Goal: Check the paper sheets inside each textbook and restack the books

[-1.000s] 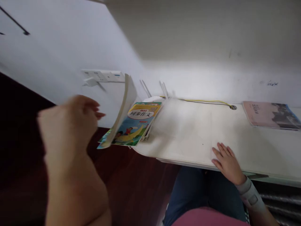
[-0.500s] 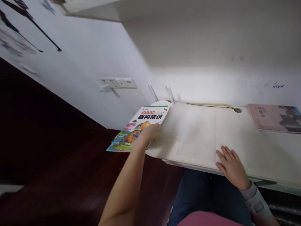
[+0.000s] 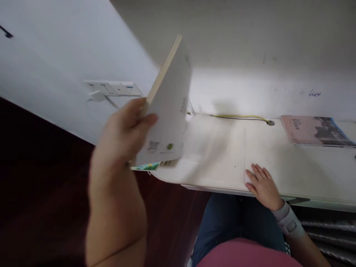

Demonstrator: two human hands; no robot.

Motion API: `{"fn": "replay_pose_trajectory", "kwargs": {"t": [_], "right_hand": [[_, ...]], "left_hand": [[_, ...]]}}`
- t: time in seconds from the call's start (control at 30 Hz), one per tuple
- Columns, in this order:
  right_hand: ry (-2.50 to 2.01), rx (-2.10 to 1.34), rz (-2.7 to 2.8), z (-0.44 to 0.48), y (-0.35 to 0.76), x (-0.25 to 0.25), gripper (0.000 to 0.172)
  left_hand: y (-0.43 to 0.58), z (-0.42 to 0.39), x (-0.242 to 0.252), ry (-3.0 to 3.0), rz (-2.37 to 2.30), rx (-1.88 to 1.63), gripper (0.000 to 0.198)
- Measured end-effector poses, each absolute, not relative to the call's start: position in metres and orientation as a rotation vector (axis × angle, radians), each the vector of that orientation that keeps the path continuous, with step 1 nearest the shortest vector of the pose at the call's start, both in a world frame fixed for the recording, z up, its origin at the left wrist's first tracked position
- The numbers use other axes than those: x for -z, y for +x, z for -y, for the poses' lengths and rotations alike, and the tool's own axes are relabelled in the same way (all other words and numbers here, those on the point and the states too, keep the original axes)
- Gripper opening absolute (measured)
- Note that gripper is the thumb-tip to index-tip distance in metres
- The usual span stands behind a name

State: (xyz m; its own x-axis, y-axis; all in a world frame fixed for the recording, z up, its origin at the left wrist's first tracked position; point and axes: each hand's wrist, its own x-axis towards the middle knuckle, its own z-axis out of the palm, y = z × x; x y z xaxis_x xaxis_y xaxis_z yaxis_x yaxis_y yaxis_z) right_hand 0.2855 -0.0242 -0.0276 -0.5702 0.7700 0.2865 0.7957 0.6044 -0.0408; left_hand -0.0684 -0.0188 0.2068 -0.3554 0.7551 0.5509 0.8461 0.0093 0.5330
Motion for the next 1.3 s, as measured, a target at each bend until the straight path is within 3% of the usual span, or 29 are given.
{"fn": "replay_pose_trajectory", "kwargs": {"t": [0.13,0.27,0.43,0.6,0.87,1.1,1.3], "right_hand": [[-1.297,0.127,2.567,0.024,0.286,0.025,0.046],[-1.344,0.099,2.589,0.025,0.285,0.022,0.046],[-1.437,0.142,2.58,0.029,0.283,0.021,0.039],[-1.469,0.09,2.575,0.031,0.283,0.021,0.038],[-1.345,0.105,2.573,0.028,0.282,0.017,0.036],[-1.311,0.071,2.55,0.027,0.281,0.02,0.038],[-1.413,0.106,2.492,0.033,0.273,0.026,0.045]], "left_hand": [[-0.007,-0.032,-0.154,-2.175,1.907,2.23,0.053],[0.053,-0.075,-0.073,-2.404,2.107,2.586,0.06],[0.074,-0.083,-0.011,-2.523,2.657,1.77,0.041],[0.061,-0.069,-0.005,-2.473,2.649,1.493,0.033],[0.04,-0.065,-0.003,-2.461,2.596,1.142,0.044],[0.015,-0.066,-0.003,-2.421,2.58,1.181,0.041],[-0.005,-0.055,0.002,-2.283,2.509,1.515,0.045]]}}
